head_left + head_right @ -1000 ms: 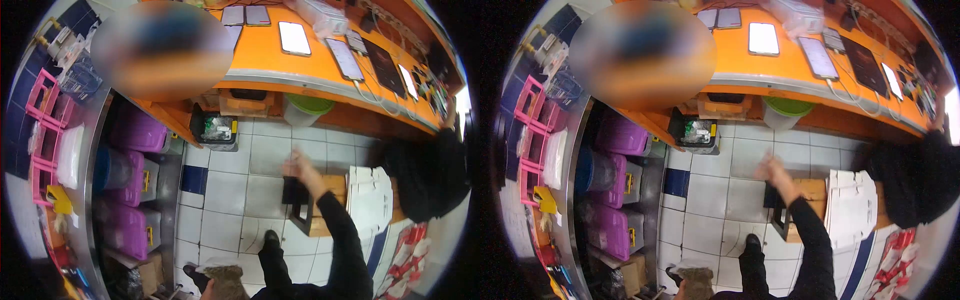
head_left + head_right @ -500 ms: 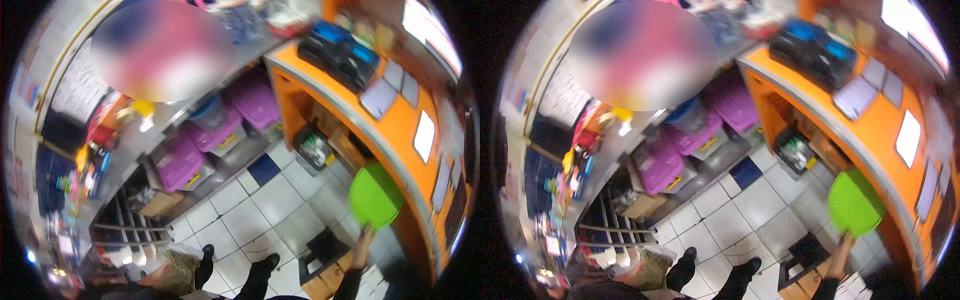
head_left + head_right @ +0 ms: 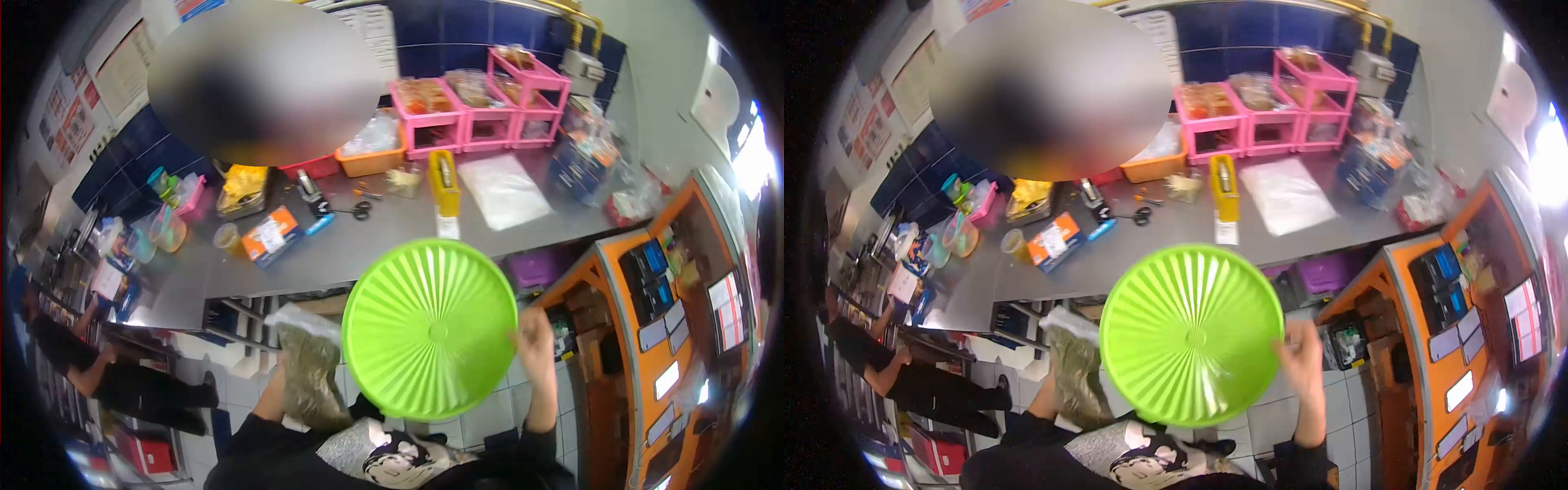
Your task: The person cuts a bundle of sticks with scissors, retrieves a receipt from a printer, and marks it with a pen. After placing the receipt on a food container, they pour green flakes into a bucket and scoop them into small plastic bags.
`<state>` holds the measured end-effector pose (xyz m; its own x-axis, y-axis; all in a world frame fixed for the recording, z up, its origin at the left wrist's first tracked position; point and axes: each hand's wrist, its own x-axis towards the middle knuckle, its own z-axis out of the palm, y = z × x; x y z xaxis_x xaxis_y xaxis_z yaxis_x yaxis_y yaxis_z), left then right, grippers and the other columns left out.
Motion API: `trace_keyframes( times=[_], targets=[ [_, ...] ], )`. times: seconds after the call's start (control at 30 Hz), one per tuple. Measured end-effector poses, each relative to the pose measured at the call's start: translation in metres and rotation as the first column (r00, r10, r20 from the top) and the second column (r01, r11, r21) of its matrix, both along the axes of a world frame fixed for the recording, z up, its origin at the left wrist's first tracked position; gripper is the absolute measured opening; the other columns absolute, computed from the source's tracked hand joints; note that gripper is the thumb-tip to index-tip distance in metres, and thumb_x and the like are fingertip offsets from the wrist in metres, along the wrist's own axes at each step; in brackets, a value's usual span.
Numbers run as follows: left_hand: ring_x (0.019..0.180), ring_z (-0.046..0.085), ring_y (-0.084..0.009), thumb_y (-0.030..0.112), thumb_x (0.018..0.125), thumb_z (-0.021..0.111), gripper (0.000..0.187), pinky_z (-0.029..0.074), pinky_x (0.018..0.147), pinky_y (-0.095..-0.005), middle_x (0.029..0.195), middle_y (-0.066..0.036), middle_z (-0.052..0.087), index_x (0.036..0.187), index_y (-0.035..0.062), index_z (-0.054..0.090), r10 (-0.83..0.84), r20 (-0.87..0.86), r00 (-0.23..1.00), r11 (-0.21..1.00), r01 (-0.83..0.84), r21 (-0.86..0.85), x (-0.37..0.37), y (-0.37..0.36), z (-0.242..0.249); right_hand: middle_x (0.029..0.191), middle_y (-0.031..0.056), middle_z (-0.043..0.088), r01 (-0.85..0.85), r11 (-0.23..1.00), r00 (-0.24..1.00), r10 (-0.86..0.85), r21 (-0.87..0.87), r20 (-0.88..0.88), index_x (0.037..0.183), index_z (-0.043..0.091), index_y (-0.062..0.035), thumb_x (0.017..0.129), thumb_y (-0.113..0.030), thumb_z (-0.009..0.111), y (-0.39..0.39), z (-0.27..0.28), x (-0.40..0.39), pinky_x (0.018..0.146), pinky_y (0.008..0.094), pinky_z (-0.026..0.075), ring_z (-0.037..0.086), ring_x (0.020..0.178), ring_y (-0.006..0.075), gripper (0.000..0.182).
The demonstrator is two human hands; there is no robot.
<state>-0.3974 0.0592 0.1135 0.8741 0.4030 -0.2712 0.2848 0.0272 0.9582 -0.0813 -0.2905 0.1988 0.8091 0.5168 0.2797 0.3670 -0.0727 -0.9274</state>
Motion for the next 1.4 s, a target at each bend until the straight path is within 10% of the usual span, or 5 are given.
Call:
trace_keyframes(
  times=[0.53, 0.8, 1.0, 1.17, 1.4],
  targets=[
    [0.111, 0.051, -0.0246, 0.025, 0.07, 0.068, 0.055, 0.042, 0.092, -0.0368, 0.123, -0.013, 0.05, 0.117, 0.0044, 0.047, -0.058, 0.323, 0.945, 0.998, 0.067, -0.016, 0.108, 0.159, -0.005, 0.083, 0.0293, 0.06, 0.316, 0.707, 0.817, 0.137, -0.633, 0.56, 0.099, 0.047, 0.0079, 0.074, -0.006, 0.058, 0.393, 0.064, 0.144, 0.076, 0.0476, 0.048, 0.061, 0.084, 0.042, 0.031],
    [0.111, 0.051, -0.0246, 0.024, 0.068, 0.069, 0.054, 0.042, 0.092, -0.0362, 0.121, -0.013, 0.051, 0.114, 0.0035, 0.049, 0.047, 0.292, 0.955, 0.999, -0.045, -0.015, 0.112, 0.176, -0.019, 0.093, 0.0042, 0.059, 0.157, 0.987, 0.944, -0.162, 0.04, 0.286, 0.112, 0.053, -0.0047, 0.093, -0.015, 0.047, 0.304, 0.169, 0.183, 0.077, 0.0298, 0.044, 0.054, 0.082, 0.0163, 0.022],
    [0.11, 0.052, -0.0246, 0.023, 0.066, 0.07, 0.053, 0.042, 0.092, -0.0358, 0.12, -0.013, 0.052, 0.112, 0.0029, 0.051, 0.334, 0.22, 0.917, 0.935, -0.352, 0.046, 0.05, 0.179, -0.021, 0.078, 0.006, 0.055, 0.582, 0.813, 0.805, -0.581, -0.032, -0.118, 0.092, 0.056, 0.0028, 0.085, -0.017, 0.058, 0.121, -0.007, 0.418, 0.059, 0.0311, 0.043, 0.049, 0.07, 0.0128, 0.021],
    [0.11, 0.052, -0.0246, 0.022, 0.065, 0.071, 0.053, 0.041, 0.092, -0.0355, 0.119, -0.014, 0.053, 0.11, 0.0024, 0.052, 0.567, 0.181, 0.804, 0.794, -0.591, 0.139, -0.003, 0.165, -0.02, 0.092, 0.016, 0.061, 0.77, 0.542, 0.633, -0.719, -0.338, 0.289, 0.099, 0.056, 0.0063, 0.083, -0.024, 0.063, 0.113, -0.112, 0.471, 0.073, 0.0361, 0.048, 0.058, 0.084, 0.0241, 0.036],
    [0.109, 0.052, -0.0246, 0.021, 0.063, 0.072, 0.052, 0.041, 0.092, -0.035, 0.118, -0.014, 0.054, 0.108, 0.0016, 0.055, 0.654, 0.266, 0.708, 0.675, -0.705, 0.219, -0.009, 0.154, -0.035, 0.092, 0.01, 0.066, -0.1, 0.926, 0.871, 0.258, -0.363, 0.419, 0.103, 0.061, 0.0003, 0.087, -0.01, 0.059, 0.379, 0.144, 0.206, 0.073, 0.0259, 0.048, 0.061, 0.081, 0.0132, 0.019]
  ],
)
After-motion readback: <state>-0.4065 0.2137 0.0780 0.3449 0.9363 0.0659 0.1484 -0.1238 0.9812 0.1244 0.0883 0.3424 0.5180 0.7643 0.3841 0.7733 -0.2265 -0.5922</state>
